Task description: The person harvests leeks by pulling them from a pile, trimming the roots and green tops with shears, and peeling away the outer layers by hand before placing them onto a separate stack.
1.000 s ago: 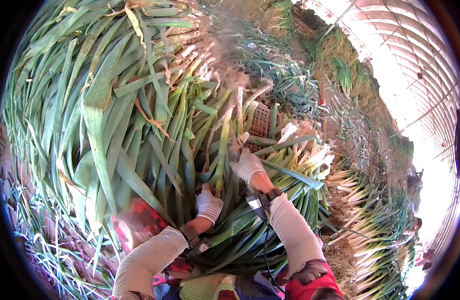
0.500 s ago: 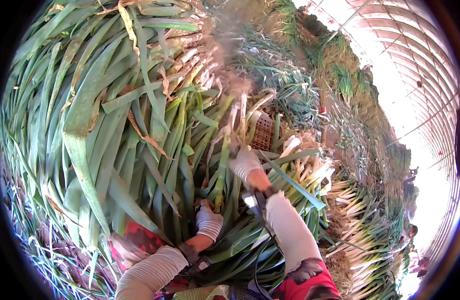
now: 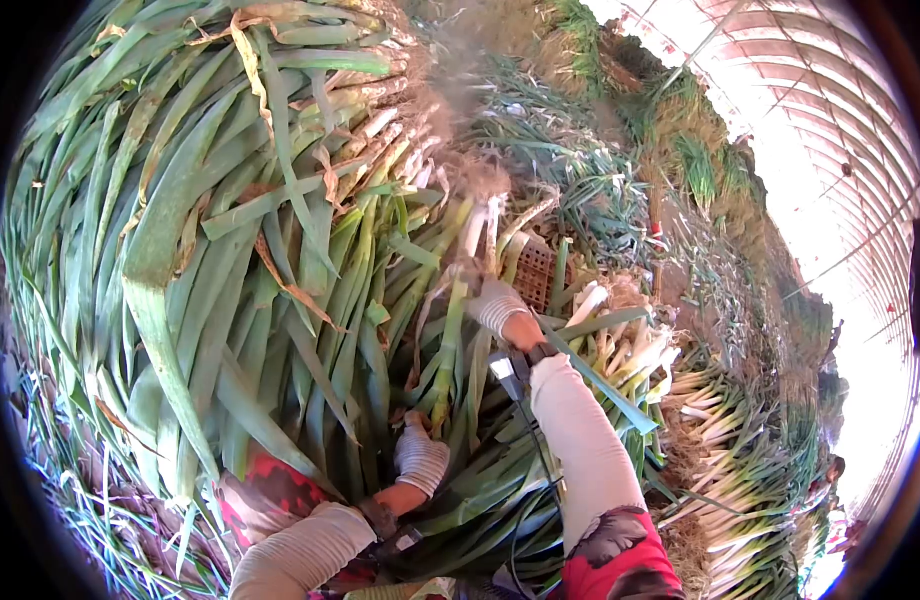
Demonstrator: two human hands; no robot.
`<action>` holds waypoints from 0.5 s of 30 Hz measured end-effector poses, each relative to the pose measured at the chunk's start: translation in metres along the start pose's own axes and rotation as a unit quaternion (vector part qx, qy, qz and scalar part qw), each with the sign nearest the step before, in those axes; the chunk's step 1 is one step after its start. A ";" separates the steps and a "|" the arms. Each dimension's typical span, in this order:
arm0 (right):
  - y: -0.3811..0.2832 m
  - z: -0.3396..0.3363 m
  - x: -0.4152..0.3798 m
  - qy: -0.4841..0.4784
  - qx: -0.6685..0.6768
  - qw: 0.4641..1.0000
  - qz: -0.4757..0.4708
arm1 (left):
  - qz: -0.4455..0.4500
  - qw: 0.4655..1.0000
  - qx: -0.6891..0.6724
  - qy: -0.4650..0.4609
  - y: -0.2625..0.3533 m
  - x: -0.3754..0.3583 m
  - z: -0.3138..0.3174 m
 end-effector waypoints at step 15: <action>0.069 -0.002 -0.215 -0.080 -0.054 0.991 0.088 | -0.092 0.973 0.153 -0.144 0.025 -0.009 0.007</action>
Point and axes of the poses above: each hand's wrist, its own x-axis towards the middle knuckle, its own z-axis out of the palm, y = z × x, the point moved 9 cm from there along x, towards the middle knuckle, and after that the axes turned 7 degrees about z, right-handed, at the moved point
